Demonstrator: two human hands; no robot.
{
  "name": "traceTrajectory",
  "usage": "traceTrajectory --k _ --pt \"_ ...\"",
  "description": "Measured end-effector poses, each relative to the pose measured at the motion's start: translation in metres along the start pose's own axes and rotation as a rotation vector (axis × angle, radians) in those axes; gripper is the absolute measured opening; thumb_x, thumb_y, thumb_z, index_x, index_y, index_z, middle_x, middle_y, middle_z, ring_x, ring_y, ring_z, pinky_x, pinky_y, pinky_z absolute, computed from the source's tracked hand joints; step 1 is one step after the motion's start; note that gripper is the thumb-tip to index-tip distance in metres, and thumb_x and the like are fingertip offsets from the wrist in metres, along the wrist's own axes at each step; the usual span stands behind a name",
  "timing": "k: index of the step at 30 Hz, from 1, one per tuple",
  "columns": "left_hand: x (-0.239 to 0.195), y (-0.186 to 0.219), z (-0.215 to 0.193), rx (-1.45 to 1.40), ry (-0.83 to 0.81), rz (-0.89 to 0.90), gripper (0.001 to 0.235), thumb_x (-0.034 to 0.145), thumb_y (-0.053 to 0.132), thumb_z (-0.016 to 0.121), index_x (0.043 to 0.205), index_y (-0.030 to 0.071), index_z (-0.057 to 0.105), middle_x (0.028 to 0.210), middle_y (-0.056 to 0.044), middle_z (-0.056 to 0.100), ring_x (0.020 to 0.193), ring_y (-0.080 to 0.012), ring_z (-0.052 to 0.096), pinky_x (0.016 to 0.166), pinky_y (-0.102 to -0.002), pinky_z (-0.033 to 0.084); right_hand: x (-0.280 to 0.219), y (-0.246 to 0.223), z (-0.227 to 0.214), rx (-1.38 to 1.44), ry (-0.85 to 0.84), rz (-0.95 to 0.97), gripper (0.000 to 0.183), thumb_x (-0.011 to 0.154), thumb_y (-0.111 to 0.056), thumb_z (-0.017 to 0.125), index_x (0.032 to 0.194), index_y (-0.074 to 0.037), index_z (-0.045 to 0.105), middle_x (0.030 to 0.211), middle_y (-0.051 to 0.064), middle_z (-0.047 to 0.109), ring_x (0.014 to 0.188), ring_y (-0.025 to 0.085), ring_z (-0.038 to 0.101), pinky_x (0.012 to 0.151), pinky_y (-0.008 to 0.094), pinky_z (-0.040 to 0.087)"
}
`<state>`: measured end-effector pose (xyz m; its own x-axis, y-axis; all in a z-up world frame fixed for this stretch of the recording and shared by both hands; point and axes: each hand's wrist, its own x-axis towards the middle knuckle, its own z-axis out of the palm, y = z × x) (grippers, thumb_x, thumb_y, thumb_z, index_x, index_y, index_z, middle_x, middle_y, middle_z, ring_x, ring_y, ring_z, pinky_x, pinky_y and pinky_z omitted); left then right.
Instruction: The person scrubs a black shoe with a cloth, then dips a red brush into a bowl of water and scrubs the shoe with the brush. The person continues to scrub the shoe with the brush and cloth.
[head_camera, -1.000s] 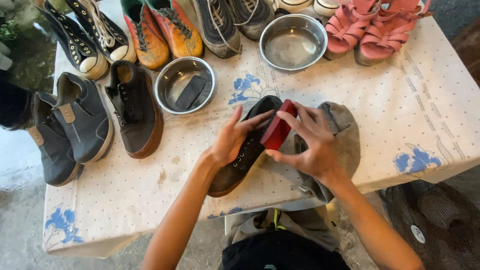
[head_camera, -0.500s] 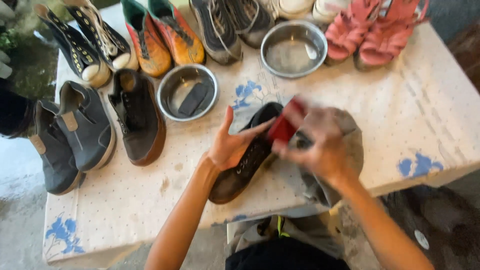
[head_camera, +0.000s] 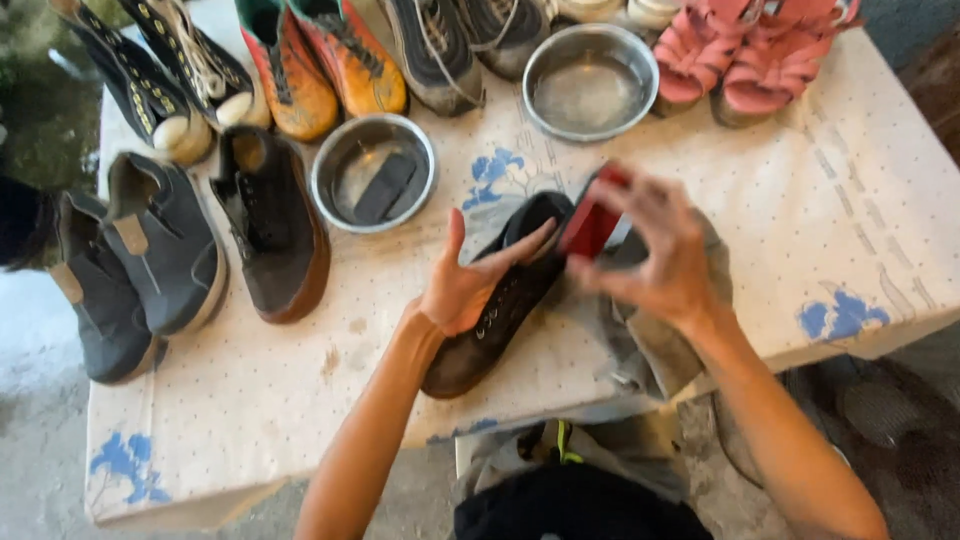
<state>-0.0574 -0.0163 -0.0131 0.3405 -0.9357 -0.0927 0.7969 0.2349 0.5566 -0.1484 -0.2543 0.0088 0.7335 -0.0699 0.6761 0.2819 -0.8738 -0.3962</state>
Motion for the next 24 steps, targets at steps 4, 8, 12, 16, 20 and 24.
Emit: traceTrajectory --k 4,8,12,16,20,24 --pt "0.004 0.002 0.000 0.265 -0.007 0.055 0.115 0.084 0.095 0.017 0.168 0.016 0.021 0.173 -0.015 0.017 0.160 -0.0320 0.004 0.129 -0.046 0.005 0.003 0.001 0.004 0.085 -0.075 -0.073 0.080 0.062 -0.070 0.081 0.126 -0.024 0.070 0.128 0.013 0.067 0.113 0.034 0.062 0.100 0.048 0.051" --pt "-0.001 0.008 0.028 0.529 0.078 0.107 0.106 0.090 0.090 0.007 0.161 0.016 0.035 0.172 -0.016 0.021 0.160 -0.0355 0.003 0.128 -0.049 -0.005 0.008 0.019 0.011 0.049 -0.014 -0.060 0.076 0.071 -0.061 0.082 0.132 -0.020 0.068 0.131 0.012 0.065 0.114 0.032 0.061 0.095 0.043 0.053" --pt "0.001 0.008 0.026 0.555 0.117 0.095 0.101 0.093 0.088 0.012 0.158 0.017 0.043 0.169 -0.012 0.031 0.160 -0.0300 0.010 0.129 -0.042 0.004 0.005 0.011 0.005 0.199 -0.086 -0.048 0.076 0.062 -0.064 0.084 0.125 -0.024 0.072 0.129 0.012 0.067 0.112 0.034 0.062 0.098 0.046 0.053" --pt "-0.007 -0.001 0.026 0.578 0.153 0.077 0.092 0.097 0.081 0.013 0.156 0.018 0.044 0.167 -0.007 0.035 0.160 -0.0288 0.014 0.130 -0.045 0.006 0.013 0.004 0.000 0.156 -0.057 -0.060 0.078 0.066 -0.057 0.086 0.131 -0.018 0.068 0.129 0.017 0.064 0.113 0.039 0.060 0.096 0.048 0.052" --pt "-0.005 0.008 0.029 0.715 0.120 0.173 0.074 0.093 0.036 0.066 0.158 0.010 0.041 0.166 -0.013 0.036 0.155 -0.0281 0.025 0.129 -0.048 0.015 0.005 0.010 0.008 0.265 -0.117 -0.037 0.082 0.053 -0.062 0.088 0.124 -0.025 0.071 0.129 0.011 0.067 0.114 0.035 0.063 0.099 0.049 0.051" --pt "-0.007 0.009 0.029 1.026 0.067 0.261 0.077 0.094 0.005 0.072 0.162 0.014 0.038 0.165 -0.013 0.039 0.155 -0.0344 0.030 0.127 -0.049 0.023 0.010 0.009 -0.004 0.151 -0.087 -0.077 0.078 0.063 -0.054 0.088 0.129 -0.019 0.068 0.131 0.014 0.064 0.118 0.036 0.060 0.101 0.047 0.050"
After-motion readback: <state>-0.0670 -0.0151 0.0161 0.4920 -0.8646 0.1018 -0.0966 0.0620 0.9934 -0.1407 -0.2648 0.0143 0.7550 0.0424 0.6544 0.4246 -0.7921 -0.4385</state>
